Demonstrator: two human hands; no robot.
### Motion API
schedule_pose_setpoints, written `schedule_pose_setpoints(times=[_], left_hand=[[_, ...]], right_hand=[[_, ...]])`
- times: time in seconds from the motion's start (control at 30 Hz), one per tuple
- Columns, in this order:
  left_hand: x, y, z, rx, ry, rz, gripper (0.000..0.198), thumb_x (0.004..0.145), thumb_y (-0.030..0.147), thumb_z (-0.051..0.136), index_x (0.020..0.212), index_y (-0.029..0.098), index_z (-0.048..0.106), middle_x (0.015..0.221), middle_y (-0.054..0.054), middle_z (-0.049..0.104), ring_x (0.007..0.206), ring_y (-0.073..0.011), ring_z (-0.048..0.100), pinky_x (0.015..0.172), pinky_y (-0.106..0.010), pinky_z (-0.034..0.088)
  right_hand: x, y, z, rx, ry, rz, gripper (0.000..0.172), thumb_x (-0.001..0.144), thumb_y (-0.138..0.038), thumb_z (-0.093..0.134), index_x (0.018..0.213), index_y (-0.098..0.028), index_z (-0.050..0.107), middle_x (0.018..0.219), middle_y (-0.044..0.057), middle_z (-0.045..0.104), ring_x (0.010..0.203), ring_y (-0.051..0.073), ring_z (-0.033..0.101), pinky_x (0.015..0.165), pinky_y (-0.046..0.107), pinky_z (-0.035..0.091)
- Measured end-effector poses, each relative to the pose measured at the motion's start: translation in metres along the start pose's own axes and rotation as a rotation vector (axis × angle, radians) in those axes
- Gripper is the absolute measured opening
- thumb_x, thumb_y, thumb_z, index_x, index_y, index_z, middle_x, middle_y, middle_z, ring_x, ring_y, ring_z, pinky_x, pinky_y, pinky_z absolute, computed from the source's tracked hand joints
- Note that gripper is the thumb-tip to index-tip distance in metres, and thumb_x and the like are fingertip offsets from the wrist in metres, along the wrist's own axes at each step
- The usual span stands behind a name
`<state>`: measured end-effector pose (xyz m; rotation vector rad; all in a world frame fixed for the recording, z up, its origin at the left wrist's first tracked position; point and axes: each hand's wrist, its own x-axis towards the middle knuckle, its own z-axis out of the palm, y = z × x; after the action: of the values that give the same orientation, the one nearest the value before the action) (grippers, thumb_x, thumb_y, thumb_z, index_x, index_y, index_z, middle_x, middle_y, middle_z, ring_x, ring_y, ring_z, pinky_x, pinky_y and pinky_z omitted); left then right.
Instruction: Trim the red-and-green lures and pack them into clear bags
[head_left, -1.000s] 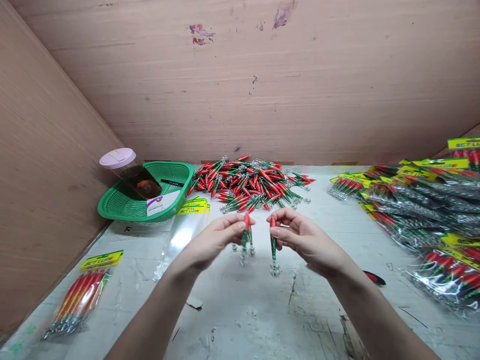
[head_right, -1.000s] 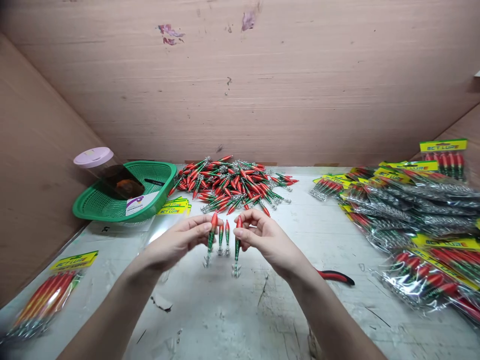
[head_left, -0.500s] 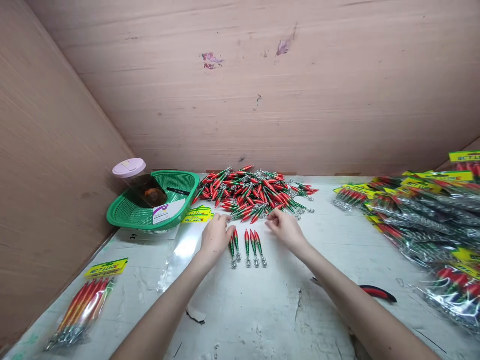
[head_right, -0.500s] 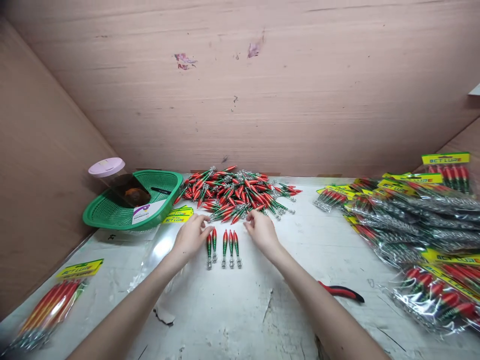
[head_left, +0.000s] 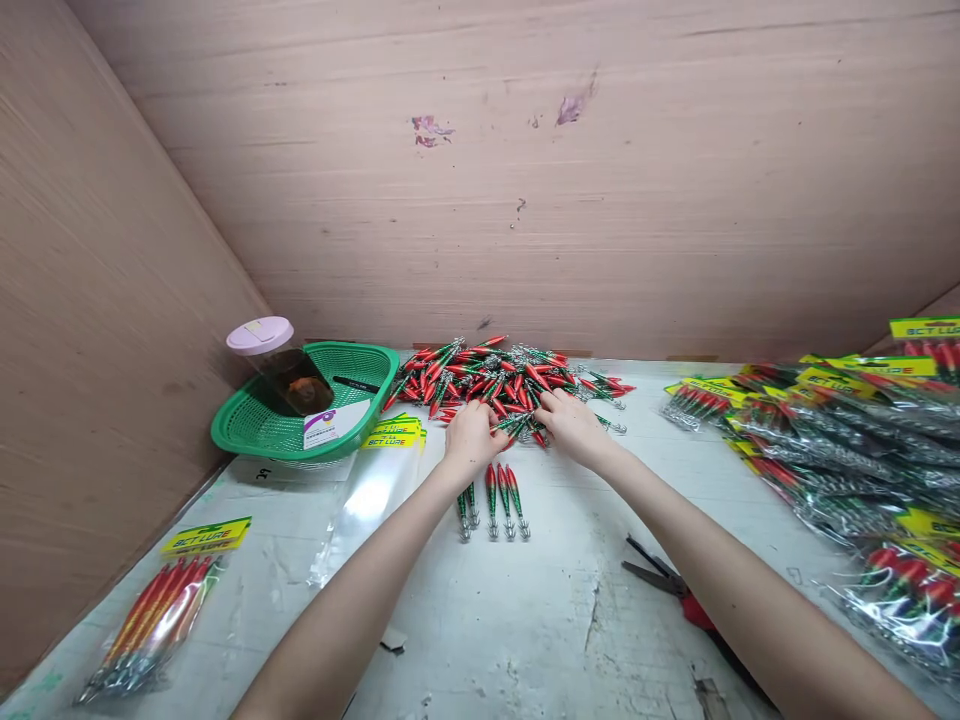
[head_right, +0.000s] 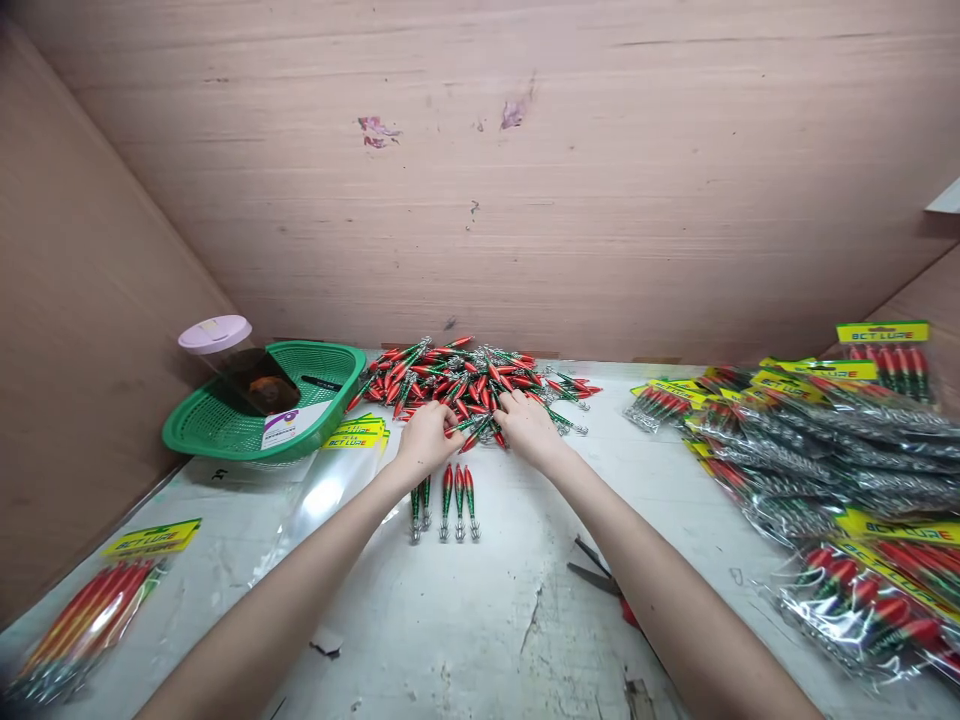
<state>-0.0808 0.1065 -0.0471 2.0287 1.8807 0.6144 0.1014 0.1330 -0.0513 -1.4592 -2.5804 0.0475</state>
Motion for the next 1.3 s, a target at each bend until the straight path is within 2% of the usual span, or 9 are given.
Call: schedule_pose_setpoints(times=[0.23, 0.37, 0.47, 0.6, 0.83, 0.93, 1.03, 1.13, 1.3], left_hand=[[0.005, -0.005, -0.001, -0.301, -0.059, -0.010, 0.024, 0.088, 0.033, 0.055, 0.103, 0.015, 0.060, 0.102, -0.006, 0.063, 0.087, -0.0166, 0.062, 0.078, -0.037, 0.052], [0.012, 0.003, 0.004, -0.479, -0.067, -0.040, 0.025, 0.088, 0.032, 0.055, 0.106, 0.015, 0.060, 0.107, -0.007, 0.062, 0.091, -0.0176, 0.061, 0.080, -0.038, 0.052], [0.021, 0.000, 0.002, -0.626, -0.068, -0.108, 0.027, 0.088, 0.033, 0.055, 0.108, 0.015, 0.059, 0.106, -0.007, 0.062, 0.088, -0.0170, 0.062, 0.076, -0.037, 0.053], [0.026, -0.007, 0.001, -0.821, 0.027, -0.190, 0.031, 0.088, 0.033, 0.055, 0.114, 0.015, 0.056, 0.110, -0.008, 0.061, 0.092, -0.0184, 0.061, 0.077, -0.038, 0.053], [0.032, -0.010, 0.002, -1.056, 0.191, -0.261, 0.032, 0.088, 0.032, 0.055, 0.115, 0.015, 0.055, 0.112, -0.008, 0.060, 0.092, -0.0186, 0.061, 0.077, -0.038, 0.053], [0.034, -0.013, -0.001, -1.124, 0.246, -0.273, 0.029, 0.088, 0.030, 0.056, 0.112, 0.015, 0.056, 0.107, -0.007, 0.061, 0.087, -0.0173, 0.061, 0.074, -0.036, 0.054], [0.028, -0.013, 0.000, -1.197, 0.314, -0.255, 0.028, 0.088, 0.021, 0.054, 0.115, 0.018, 0.051, 0.101, -0.004, 0.062, 0.084, -0.0133, 0.063, 0.074, -0.029, 0.053], [0.017, -0.012, 0.004, -1.274, 0.358, -0.222, 0.035, 0.086, 0.017, 0.053, 0.119, 0.023, 0.042, 0.099, -0.003, 0.064, 0.088, -0.0116, 0.066, 0.076, -0.024, 0.050], [0.012, -0.010, 0.006, -1.358, 0.315, -0.221, 0.032, 0.077, 0.018, 0.064, 0.103, 0.018, 0.047, 0.091, -0.005, 0.067, 0.083, -0.0154, 0.069, 0.074, -0.028, 0.053]], right_hand=[[-0.012, 0.020, -0.007, 0.263, 0.137, -0.003, 0.023, 0.091, -0.033, 0.054, 0.108, -0.017, 0.059, 0.110, 0.006, 0.061, 0.095, 0.018, 0.060, 0.083, 0.039, 0.051], [-0.020, 0.027, -0.007, 0.507, 0.291, 0.103, 0.024, 0.092, -0.034, 0.054, 0.107, -0.016, 0.058, 0.102, 0.005, 0.062, 0.087, 0.016, 0.061, 0.077, 0.036, 0.052], [-0.031, 0.028, -0.007, 0.696, 0.394, 0.215, 0.024, 0.092, -0.036, 0.052, 0.101, -0.015, 0.058, 0.088, 0.001, 0.061, 0.069, 0.011, 0.059, 0.063, 0.027, 0.051], [-0.047, 0.027, -0.009, 0.914, 0.473, 0.342, 0.023, 0.091, -0.037, 0.055, 0.089, -0.014, 0.057, 0.069, -0.005, 0.054, 0.051, 0.005, 0.048, 0.047, 0.019, 0.043], [-0.067, 0.019, -0.012, 1.188, 0.505, 0.462, 0.019, 0.091, -0.032, 0.055, 0.087, -0.014, 0.056, 0.066, -0.006, 0.050, 0.048, 0.004, 0.043, 0.043, 0.017, 0.038], [-0.073, 0.015, -0.018, 1.291, 0.511, 0.467, 0.020, 0.084, -0.033, 0.064, 0.084, -0.015, 0.057, 0.064, -0.007, 0.049, 0.046, 0.004, 0.039, 0.042, 0.017, 0.033], [-0.077, 0.010, -0.022, 1.389, 0.530, 0.463, 0.031, 0.070, -0.043, 0.074, 0.083, -0.017, 0.063, 0.067, -0.005, 0.053, 0.049, 0.006, 0.040, 0.044, 0.021, 0.035], [-0.078, 0.004, -0.021, 1.467, 0.532, 0.470, 0.037, 0.063, -0.048, 0.077, 0.084, -0.019, 0.067, 0.078, 0.000, 0.061, 0.061, 0.010, 0.052, 0.057, 0.026, 0.046], [-0.078, -0.004, -0.017, 1.577, 0.515, 0.490, 0.042, 0.060, -0.046, 0.080, 0.089, -0.020, 0.066, 0.084, 0.002, 0.066, 0.076, 0.016, 0.061, 0.074, 0.035, 0.052]])
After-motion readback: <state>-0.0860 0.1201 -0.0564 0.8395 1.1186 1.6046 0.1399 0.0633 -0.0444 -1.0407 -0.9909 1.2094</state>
